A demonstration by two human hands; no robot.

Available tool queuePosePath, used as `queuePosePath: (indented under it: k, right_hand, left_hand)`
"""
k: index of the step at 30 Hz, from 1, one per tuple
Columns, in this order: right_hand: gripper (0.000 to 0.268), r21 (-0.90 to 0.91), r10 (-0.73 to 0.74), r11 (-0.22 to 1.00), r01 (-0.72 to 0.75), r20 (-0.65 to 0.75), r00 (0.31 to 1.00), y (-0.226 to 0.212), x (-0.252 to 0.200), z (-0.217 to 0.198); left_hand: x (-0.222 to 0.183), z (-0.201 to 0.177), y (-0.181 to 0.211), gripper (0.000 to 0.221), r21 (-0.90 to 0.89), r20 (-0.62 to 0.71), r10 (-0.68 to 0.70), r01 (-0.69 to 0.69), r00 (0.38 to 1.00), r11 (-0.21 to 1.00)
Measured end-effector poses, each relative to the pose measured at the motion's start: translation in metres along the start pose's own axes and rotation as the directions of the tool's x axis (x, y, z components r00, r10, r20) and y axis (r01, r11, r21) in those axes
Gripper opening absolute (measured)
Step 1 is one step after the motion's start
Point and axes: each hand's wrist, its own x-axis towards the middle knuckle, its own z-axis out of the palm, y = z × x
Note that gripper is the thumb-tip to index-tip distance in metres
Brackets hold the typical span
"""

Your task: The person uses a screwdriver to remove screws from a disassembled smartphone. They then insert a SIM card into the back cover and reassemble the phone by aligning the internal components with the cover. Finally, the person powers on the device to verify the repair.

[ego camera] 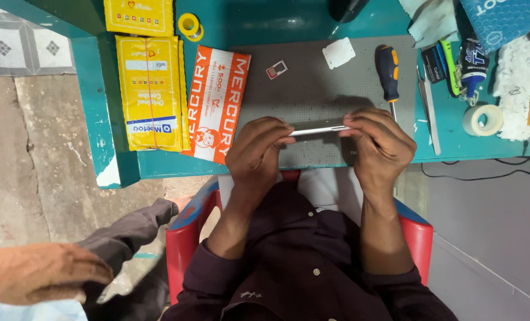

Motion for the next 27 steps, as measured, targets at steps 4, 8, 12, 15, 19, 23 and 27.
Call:
queuePosePath:
  k: [4,8,12,15,19,23,27]
  right_hand:
    - [0.017,-0.035,0.002,0.999,-0.002,-0.009,1.0,-0.007,0.0,0.001]
    - [0.02,-0.004,0.082,0.997,-0.082,-0.003,0.997,-0.005,0.001,0.001]
    - [0.041,0.235,0.315,0.92,-0.314,0.034,0.948,0.006,0.005,-0.003]
    - [0.045,0.284,0.359,0.883,-0.374,0.105,0.927,0.014,0.004,-0.007]
    - [0.046,0.317,0.619,0.695,-0.646,0.194,0.761,0.019,-0.001,-0.007]
    - [0.037,0.623,0.497,0.558,-0.548,0.278,0.822,0.018,-0.002,-0.004]
    - [0.042,0.546,0.465,0.694,-0.469,0.157,0.871,0.018,-0.006,0.001]
  left_hand:
    - [0.001,0.001,0.002,0.018,0.015,-0.012,0.001,-0.001,1.0,1.0]
    - [0.0,0.004,0.002,0.018,-0.016,-0.037,-0.048,0.047,0.998,0.999]
    - [-0.003,0.007,0.001,0.016,-0.048,-0.072,-0.196,0.193,0.978,0.98]
    - [-0.005,0.013,-0.007,0.011,-0.292,-0.129,-0.353,0.304,0.927,0.907]
    - [-0.017,0.021,-0.017,0.012,-0.473,-0.129,-0.534,0.421,0.836,0.774]
    - [-0.025,0.031,-0.014,0.026,-0.765,0.011,-0.703,0.459,0.711,0.452]
    - [-0.03,0.027,-0.003,0.039,-0.775,0.242,-0.71,0.572,0.662,0.269]
